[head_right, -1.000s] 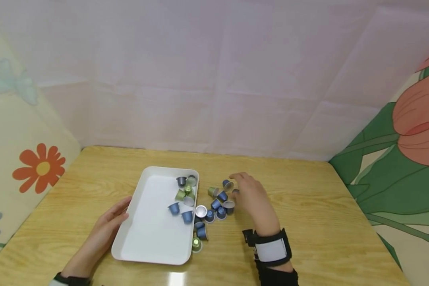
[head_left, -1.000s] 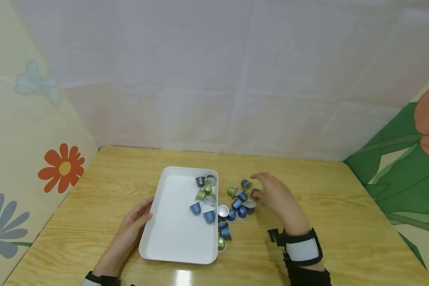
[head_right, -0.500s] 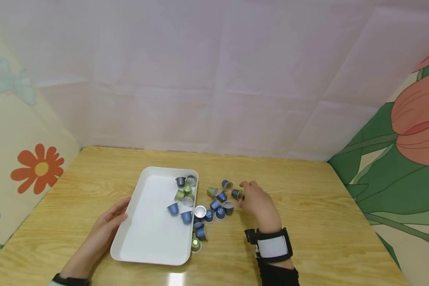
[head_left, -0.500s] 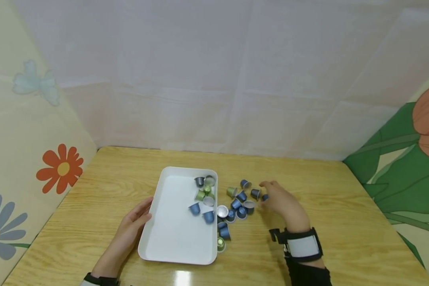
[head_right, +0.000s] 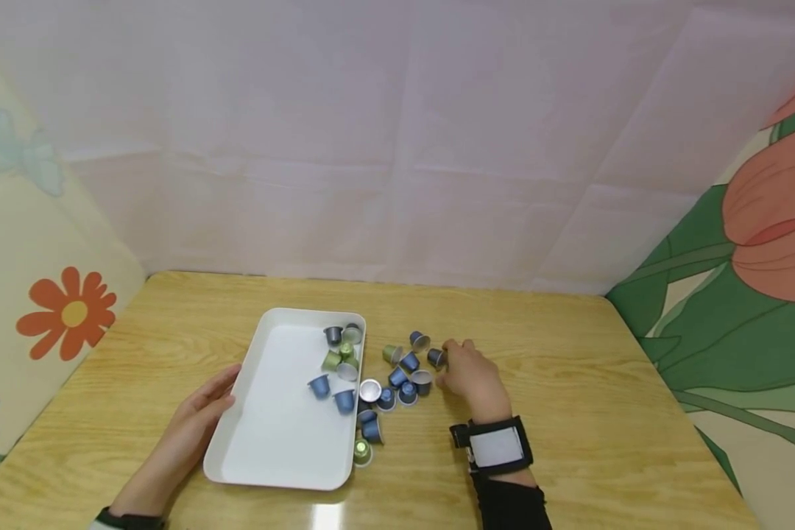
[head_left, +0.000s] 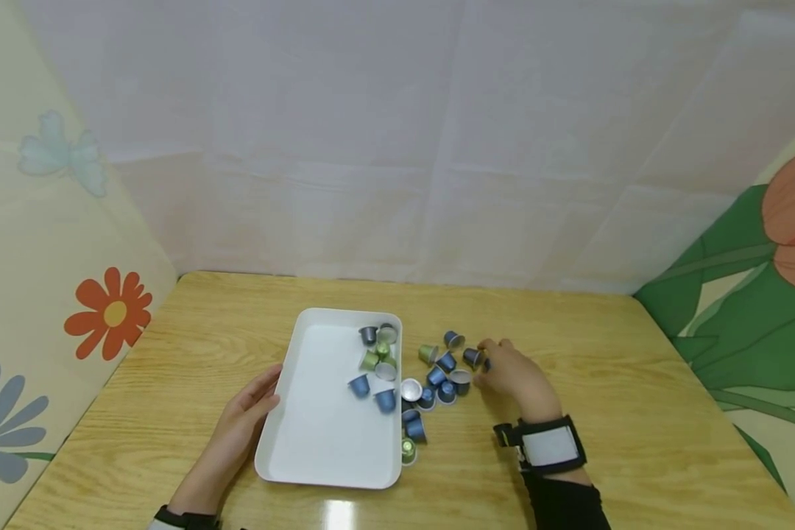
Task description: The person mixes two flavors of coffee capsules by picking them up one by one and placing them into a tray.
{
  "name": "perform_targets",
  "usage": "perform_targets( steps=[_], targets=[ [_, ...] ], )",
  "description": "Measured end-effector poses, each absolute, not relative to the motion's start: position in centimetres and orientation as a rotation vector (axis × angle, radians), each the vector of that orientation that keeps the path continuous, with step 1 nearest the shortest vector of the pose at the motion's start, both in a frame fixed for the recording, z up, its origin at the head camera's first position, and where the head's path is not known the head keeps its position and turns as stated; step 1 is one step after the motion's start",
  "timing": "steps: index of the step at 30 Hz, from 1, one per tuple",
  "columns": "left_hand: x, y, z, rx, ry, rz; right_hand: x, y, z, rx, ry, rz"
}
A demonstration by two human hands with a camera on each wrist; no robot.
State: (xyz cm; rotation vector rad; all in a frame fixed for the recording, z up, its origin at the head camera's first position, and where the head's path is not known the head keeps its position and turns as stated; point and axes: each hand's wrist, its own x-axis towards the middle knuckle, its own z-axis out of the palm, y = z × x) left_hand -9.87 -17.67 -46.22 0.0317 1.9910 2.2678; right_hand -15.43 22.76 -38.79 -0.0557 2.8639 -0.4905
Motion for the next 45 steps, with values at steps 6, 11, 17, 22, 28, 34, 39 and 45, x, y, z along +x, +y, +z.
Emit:
perform_targets(
  steps=[6, 11, 17, 22, 28, 34, 39, 45],
  targets=[
    [-9.8, -17.7, -46.1, 0.014, 1.993, 2.272, -15.7, 22.7, -39.3, -0.084, 2.873, -0.467],
    [-9.8, -17.7, -46.2, 0.02, 2.001, 2.273, -15.8, 22.6, -39.4, -0.094, 2.882, -0.416],
    [-9.9, -17.6, -46.0, 0.023, 2.009, 2.267, -15.7, 22.7, -39.3, -0.099, 2.889, -0.426],
    [-9.9, -17.6, -45.9, 0.024, 2.009, 2.262, -15.6, 23.0, -39.0, -0.123, 2.879, -0.436],
    [-10.0, -17.6, -45.9, -0.005, 2.004, 2.23, -15.3, 23.0, -38.1, -0.105, 2.875, -0.432],
    [-9.9, -17.6, -46.0, -0.028, 2.016, 2.214, -14.9, 22.6, -36.9, -0.095, 2.897, -0.424],
    [-9.9, -17.7, -46.1, -0.029, 2.023, 2.221, -14.5, 21.9, -36.1, -0.138, 2.937, -0.438],
    [-10.0, -17.7, -46.1, -0.024, 2.019, 2.221, -13.7, 20.6, -34.9, -0.198, 3.004, -0.437]
  ],
)
